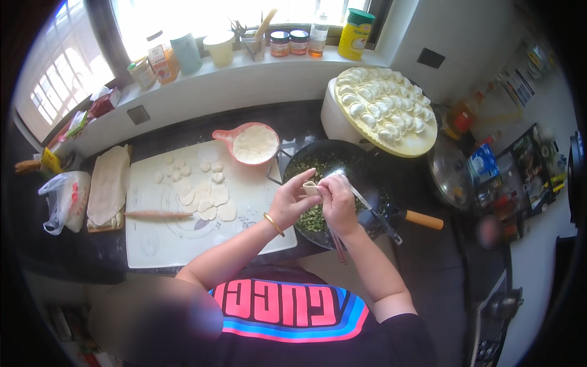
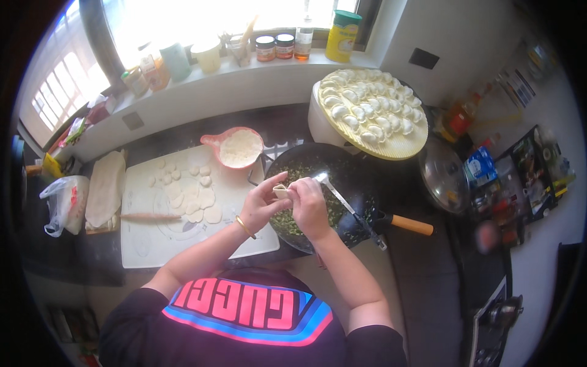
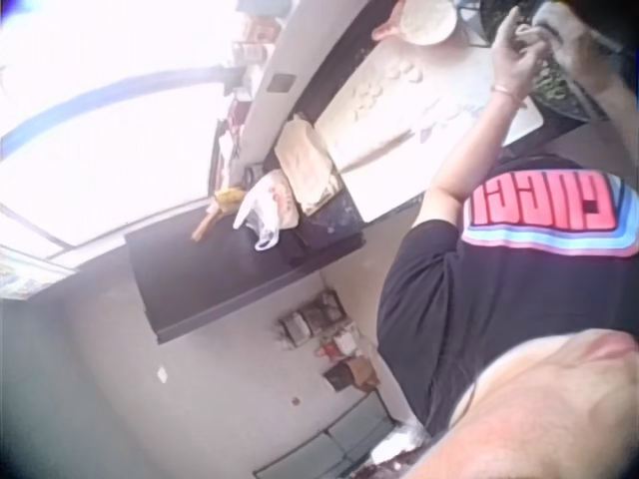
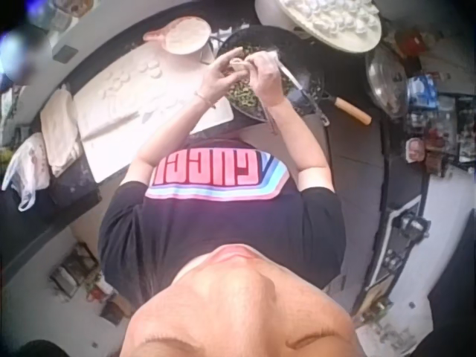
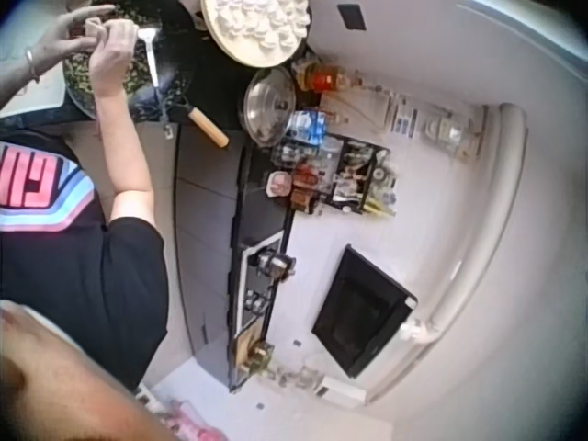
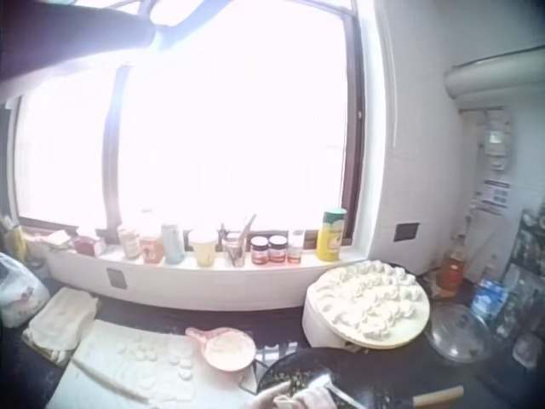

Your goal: The person rolls out small dough circles using a rolling pin on a cutting board. They then scoop a green vegetable filling from a wok onto the dough, fold it, and pleat the edges to seal the dumplings. The finished dumplings are placed on a nearby tray.

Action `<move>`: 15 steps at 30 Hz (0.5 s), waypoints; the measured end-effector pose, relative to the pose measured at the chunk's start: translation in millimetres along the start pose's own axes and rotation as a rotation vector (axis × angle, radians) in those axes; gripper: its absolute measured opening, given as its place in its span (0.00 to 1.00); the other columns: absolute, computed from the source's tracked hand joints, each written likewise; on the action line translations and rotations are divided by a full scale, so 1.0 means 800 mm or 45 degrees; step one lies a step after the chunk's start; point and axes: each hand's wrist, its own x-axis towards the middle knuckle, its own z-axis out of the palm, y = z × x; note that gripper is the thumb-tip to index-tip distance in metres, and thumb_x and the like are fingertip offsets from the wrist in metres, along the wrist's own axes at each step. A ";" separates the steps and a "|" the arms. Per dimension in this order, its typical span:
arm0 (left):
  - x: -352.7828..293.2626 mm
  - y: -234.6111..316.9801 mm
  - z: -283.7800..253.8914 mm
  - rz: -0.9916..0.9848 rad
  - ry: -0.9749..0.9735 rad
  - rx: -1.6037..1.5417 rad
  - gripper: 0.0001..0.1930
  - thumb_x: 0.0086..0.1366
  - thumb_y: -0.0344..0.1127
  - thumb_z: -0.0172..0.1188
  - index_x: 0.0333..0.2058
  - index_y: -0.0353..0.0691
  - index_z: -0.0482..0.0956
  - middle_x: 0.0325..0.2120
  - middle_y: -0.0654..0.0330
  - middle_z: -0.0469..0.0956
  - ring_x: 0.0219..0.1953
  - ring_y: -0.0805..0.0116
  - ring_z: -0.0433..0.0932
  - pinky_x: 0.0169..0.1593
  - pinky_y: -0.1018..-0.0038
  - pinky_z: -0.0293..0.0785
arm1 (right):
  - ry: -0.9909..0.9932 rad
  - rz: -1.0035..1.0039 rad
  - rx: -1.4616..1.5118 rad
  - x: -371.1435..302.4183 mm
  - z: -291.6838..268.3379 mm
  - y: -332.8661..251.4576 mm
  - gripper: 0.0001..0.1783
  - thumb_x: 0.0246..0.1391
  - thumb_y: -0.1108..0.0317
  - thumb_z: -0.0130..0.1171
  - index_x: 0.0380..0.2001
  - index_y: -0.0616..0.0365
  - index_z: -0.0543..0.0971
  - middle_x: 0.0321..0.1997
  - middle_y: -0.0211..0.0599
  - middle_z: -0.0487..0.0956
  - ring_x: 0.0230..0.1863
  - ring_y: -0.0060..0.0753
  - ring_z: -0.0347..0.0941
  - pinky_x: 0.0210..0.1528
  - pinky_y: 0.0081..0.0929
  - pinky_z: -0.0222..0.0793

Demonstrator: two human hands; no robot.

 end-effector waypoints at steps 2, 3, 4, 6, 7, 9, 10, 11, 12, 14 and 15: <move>-0.002 -0.006 -0.004 -0.048 -0.016 -0.176 0.31 0.55 0.25 0.59 0.57 0.35 0.59 0.41 0.58 0.71 0.43 0.72 0.73 0.46 0.76 0.72 | 0.011 0.160 0.168 -0.002 0.004 -0.006 0.02 0.44 0.77 0.56 0.25 0.62 0.74 0.28 0.42 0.73 0.32 0.44 0.69 0.35 0.33 0.66; -0.005 -0.008 -0.006 0.003 -0.031 -0.132 0.31 0.55 0.25 0.59 0.57 0.35 0.58 0.40 0.58 0.70 0.43 0.72 0.73 0.46 0.76 0.72 | -0.006 0.213 0.242 -0.001 0.002 -0.010 0.02 0.44 0.77 0.56 0.25 0.63 0.74 0.28 0.42 0.73 0.32 0.44 0.69 0.35 0.33 0.66; -0.007 -0.009 -0.008 0.055 -0.047 -0.089 0.30 0.55 0.25 0.59 0.57 0.35 0.58 0.40 0.59 0.70 0.42 0.73 0.72 0.46 0.77 0.71 | -0.023 0.267 0.315 0.000 -0.001 -0.015 0.02 0.44 0.77 0.56 0.25 0.63 0.75 0.28 0.42 0.73 0.32 0.44 0.69 0.35 0.32 0.67; -0.009 -0.012 -0.013 0.140 -0.073 0.024 0.30 0.56 0.25 0.58 0.57 0.34 0.58 0.38 0.59 0.68 0.41 0.73 0.72 0.45 0.77 0.71 | -0.080 0.201 0.256 0.004 -0.003 -0.022 0.03 0.43 0.77 0.57 0.25 0.63 0.76 0.29 0.43 0.74 0.33 0.43 0.70 0.36 0.31 0.67; -0.010 -0.014 -0.015 0.173 -0.083 0.094 0.30 0.56 0.25 0.58 0.57 0.34 0.58 0.37 0.59 0.68 0.41 0.73 0.72 0.44 0.77 0.70 | -0.069 0.124 0.200 0.003 0.000 -0.020 0.03 0.42 0.77 0.57 0.25 0.63 0.75 0.29 0.43 0.74 0.33 0.43 0.70 0.36 0.32 0.67; -0.012 -0.013 -0.019 0.223 -0.096 0.200 0.30 0.55 0.25 0.58 0.57 0.34 0.58 0.35 0.59 0.67 0.39 0.73 0.71 0.43 0.77 0.70 | 0.000 -0.016 0.056 0.001 0.007 -0.025 0.03 0.42 0.78 0.57 0.25 0.64 0.75 0.28 0.42 0.74 0.33 0.43 0.70 0.35 0.31 0.67; -0.014 -0.011 -0.020 0.238 -0.098 0.237 0.30 0.55 0.24 0.58 0.57 0.33 0.58 0.35 0.58 0.67 0.39 0.72 0.71 0.42 0.77 0.70 | -0.010 0.024 0.057 -0.001 0.009 -0.025 0.03 0.42 0.78 0.57 0.25 0.64 0.75 0.28 0.42 0.74 0.33 0.43 0.70 0.35 0.31 0.67; -0.016 -0.009 -0.022 0.254 -0.099 0.274 0.30 0.55 0.24 0.57 0.57 0.33 0.58 0.34 0.58 0.66 0.38 0.72 0.71 0.42 0.77 0.70 | -0.021 0.065 0.059 -0.003 0.012 -0.025 0.04 0.42 0.78 0.57 0.25 0.64 0.75 0.28 0.42 0.74 0.33 0.43 0.70 0.35 0.31 0.67; -0.018 -0.009 -0.024 0.266 -0.100 0.279 0.30 0.55 0.24 0.57 0.57 0.33 0.58 0.34 0.58 0.66 0.38 0.72 0.71 0.42 0.77 0.70 | -0.031 0.106 0.056 -0.004 0.013 -0.026 0.04 0.42 0.78 0.57 0.25 0.64 0.75 0.28 0.42 0.74 0.33 0.43 0.69 0.35 0.31 0.67; -0.022 -0.011 -0.030 0.288 -0.100 0.289 0.30 0.55 0.24 0.57 0.57 0.33 0.58 0.34 0.57 0.66 0.38 0.72 0.71 0.41 0.77 0.70 | -0.045 0.193 0.194 -0.005 0.011 -0.033 0.04 0.41 0.79 0.56 0.25 0.64 0.74 0.28 0.42 0.73 0.34 0.44 0.69 0.36 0.32 0.67; -0.025 -0.009 -0.033 0.277 -0.105 0.281 0.30 0.55 0.24 0.57 0.57 0.33 0.58 0.34 0.57 0.67 0.37 0.72 0.71 0.41 0.77 0.70 | -0.050 0.237 0.264 -0.005 0.010 -0.038 0.04 0.41 0.79 0.56 0.25 0.64 0.73 0.28 0.42 0.73 0.34 0.44 0.69 0.36 0.32 0.66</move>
